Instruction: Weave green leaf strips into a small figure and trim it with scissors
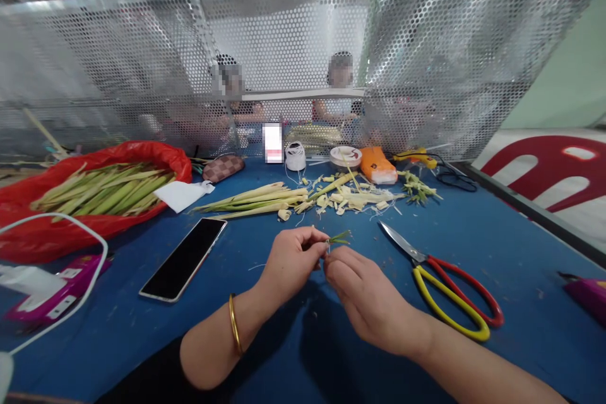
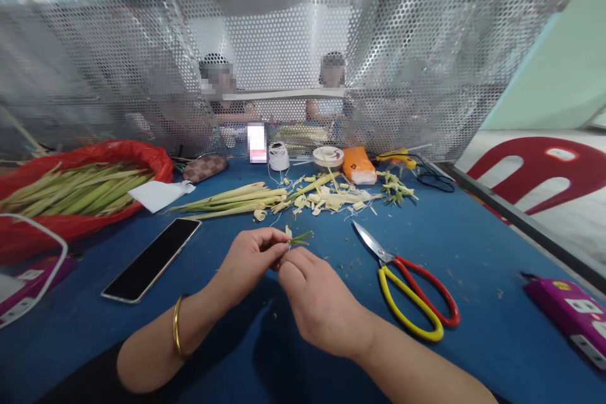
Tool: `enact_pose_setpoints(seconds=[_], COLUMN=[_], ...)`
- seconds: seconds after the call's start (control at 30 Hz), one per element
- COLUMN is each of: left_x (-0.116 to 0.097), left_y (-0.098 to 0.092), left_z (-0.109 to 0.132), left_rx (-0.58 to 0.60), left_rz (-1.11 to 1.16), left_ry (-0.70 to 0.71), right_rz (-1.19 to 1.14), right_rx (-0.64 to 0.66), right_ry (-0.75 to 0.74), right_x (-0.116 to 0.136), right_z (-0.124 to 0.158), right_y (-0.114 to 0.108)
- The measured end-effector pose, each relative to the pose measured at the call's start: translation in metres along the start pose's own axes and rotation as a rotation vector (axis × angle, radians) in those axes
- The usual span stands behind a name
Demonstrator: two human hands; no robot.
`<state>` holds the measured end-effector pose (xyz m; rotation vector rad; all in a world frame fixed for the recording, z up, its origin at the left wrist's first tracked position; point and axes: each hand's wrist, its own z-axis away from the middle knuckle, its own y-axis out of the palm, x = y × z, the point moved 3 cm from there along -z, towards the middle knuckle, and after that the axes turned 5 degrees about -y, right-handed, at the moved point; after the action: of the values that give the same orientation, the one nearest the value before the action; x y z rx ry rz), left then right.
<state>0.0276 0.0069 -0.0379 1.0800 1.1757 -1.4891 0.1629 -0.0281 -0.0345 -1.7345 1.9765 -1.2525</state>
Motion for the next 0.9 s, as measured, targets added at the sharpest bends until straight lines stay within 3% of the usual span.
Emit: enact_pose_setpoints(seconds=[0.23, 0.33, 0.4, 0.43, 0.5, 0.57, 0.67, 0.77, 0.9], left_x=[0.009, 0.005, 0.002, 0.000, -0.003, -0.004, -0.004, -0.003, -0.001], left_y=[-0.005, -0.005, -0.005, -0.005, -0.006, -0.005, -0.005, -0.004, -0.001], left_z=[-0.008, -0.006, -0.004, -0.003, -0.001, 0.000, 0.001, 0.001, 0.001], left_rx=[0.143, 0.117, 0.080, 0.062, 0.036, 0.033, 0.061, 0.094, 0.116], left_rz=[0.275, 0.184, 0.121, 0.105, 0.092, 0.074, 0.039, 0.015, -0.005], left_ry=[-0.162, -0.120, -0.078, -0.062, -0.046, -0.053, -0.083, -0.099, -0.125], right_rz=[0.121, 0.108, 0.041, 0.013, -0.001, -0.022, -0.279, -0.438, -0.401], right_rx=[0.057, 0.124, 0.059, -0.048, -0.340, -0.481, -0.333, -0.236, -0.164], right_ry=[0.015, -0.144, -0.236, -0.213, 0.021, 0.337, 0.601, 0.661, 0.678], right_x=[-0.004, 0.004, 0.008, 0.005, -0.011, -0.035, -0.060, -0.065, -0.058], right_z=[0.000, 0.001, 0.002, 0.003, 0.005, 0.008, 0.008, 0.005, 0.004], right_y=[0.006, 0.002, -0.008, -0.016, -0.033, -0.041, -0.035, -0.030, -0.028])
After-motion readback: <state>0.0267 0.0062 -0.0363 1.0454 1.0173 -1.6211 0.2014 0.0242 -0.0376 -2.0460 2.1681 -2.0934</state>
